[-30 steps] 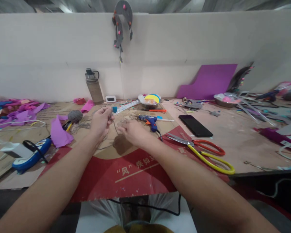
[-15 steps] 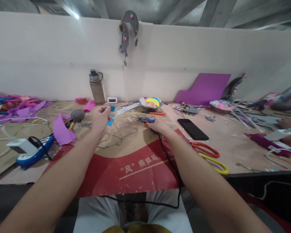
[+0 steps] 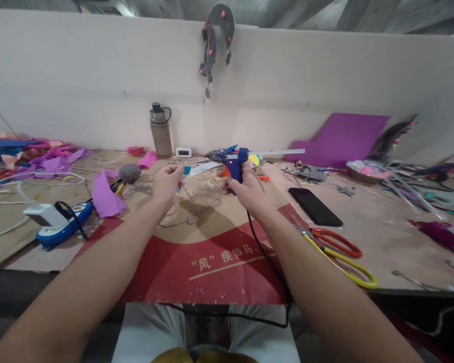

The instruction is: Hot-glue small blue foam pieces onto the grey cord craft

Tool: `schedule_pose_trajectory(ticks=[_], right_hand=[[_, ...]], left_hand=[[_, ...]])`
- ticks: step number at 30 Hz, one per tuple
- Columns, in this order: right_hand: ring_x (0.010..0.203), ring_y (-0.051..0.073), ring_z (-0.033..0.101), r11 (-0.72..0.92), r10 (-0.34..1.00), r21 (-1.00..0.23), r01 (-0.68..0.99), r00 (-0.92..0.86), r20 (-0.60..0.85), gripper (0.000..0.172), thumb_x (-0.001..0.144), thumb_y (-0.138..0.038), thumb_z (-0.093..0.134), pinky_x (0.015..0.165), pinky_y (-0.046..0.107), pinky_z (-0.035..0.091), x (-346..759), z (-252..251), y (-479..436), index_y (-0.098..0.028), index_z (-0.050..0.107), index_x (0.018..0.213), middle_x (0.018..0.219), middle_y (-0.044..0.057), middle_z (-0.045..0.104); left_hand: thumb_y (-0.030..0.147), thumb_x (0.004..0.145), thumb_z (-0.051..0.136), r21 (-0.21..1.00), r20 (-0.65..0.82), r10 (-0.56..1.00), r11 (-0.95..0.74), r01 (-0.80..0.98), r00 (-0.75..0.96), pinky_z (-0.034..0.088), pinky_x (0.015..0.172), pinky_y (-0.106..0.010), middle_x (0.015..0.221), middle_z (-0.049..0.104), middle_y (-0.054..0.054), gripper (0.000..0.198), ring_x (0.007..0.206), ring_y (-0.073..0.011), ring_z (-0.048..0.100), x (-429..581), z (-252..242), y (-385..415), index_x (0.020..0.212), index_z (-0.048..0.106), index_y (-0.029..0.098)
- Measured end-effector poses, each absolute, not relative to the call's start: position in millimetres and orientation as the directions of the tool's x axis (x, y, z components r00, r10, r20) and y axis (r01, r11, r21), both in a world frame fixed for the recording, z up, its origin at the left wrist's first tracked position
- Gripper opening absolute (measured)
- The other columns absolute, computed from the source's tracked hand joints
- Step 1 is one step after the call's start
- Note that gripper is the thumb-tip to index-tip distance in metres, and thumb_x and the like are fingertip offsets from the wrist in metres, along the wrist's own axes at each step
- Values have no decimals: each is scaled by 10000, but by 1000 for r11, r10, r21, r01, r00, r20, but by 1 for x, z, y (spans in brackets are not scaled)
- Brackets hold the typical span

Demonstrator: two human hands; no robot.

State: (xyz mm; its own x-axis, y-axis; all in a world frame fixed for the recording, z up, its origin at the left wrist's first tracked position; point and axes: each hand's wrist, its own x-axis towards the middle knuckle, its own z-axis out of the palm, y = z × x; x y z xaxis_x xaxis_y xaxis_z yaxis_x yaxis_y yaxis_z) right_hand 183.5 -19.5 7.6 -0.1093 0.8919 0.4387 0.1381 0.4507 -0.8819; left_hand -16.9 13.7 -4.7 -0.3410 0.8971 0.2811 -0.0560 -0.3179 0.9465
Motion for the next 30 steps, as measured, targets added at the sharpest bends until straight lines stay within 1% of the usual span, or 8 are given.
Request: schedule_pose_trajectory(ticks=[2,4,8,13,17,24,27,30], right_hand=[[626,129,566,496,866,-849,182,-180,467,298,736,-164,468,609,305,516,178,8,-25,-224,521,1023,970,28,652],[635,123,553,533,841,-820,209,-232,488,244,757,-163,460,598,287,505,174,5,-28,-217,525,986,941,25,638],[680,133,548,571,812,-794,207,-283,510,193,824,-207,455,591,284,493,170,-4,-26,-200,491,1013,950,40,618],[800,180,574,588,808,-748,308,-267,526,233,850,-237,468,712,350,501,169,-7,-25,-204,471,1081,938,48,614],[809,197,577,581,814,-729,361,-258,521,265,853,-245,467,744,374,493,169,-5,-26,-202,470,1114,914,50,608],[993,244,574,569,822,-719,399,-254,510,241,847,-261,485,824,395,481,168,-3,-28,-216,490,1083,1023,78,606],[981,241,573,571,821,-716,402,-256,511,250,842,-252,480,826,392,475,168,-2,-29,-207,484,1088,1041,87,601],[923,229,578,561,827,-717,414,-256,500,276,843,-251,479,813,388,473,168,-1,-29,-199,470,1113,1006,84,605]], left_hand=[[269,682,661,946,294,891,-322,-25,-345,234,360,-178,480,473,49,139,379,-50,391,-16,-6,14,648,587,155],[260,680,653,944,304,891,-330,-21,-338,218,359,-182,461,458,50,137,373,-52,378,-16,-6,14,630,575,159],[257,685,646,938,319,891,-345,-26,-324,219,369,-183,445,440,53,141,371,-53,370,-13,-5,12,624,564,160],[283,682,658,943,315,888,-333,5,-334,228,379,-176,461,455,47,157,386,-53,388,-11,-5,10,639,576,157],[298,674,674,942,318,886,-335,9,-337,246,383,-176,499,475,42,169,399,-53,401,-10,-5,9,638,584,160],[282,672,678,940,324,885,-342,4,-335,241,383,-184,495,466,40,163,406,-60,402,-9,-4,8,620,579,163],[267,684,661,937,336,882,-347,27,-330,241,385,-185,498,474,37,146,410,-62,408,-9,-4,7,623,578,165],[266,690,652,934,351,874,-353,55,-336,253,388,-187,500,483,34,140,412,-64,414,-9,-4,8,622,585,163]])
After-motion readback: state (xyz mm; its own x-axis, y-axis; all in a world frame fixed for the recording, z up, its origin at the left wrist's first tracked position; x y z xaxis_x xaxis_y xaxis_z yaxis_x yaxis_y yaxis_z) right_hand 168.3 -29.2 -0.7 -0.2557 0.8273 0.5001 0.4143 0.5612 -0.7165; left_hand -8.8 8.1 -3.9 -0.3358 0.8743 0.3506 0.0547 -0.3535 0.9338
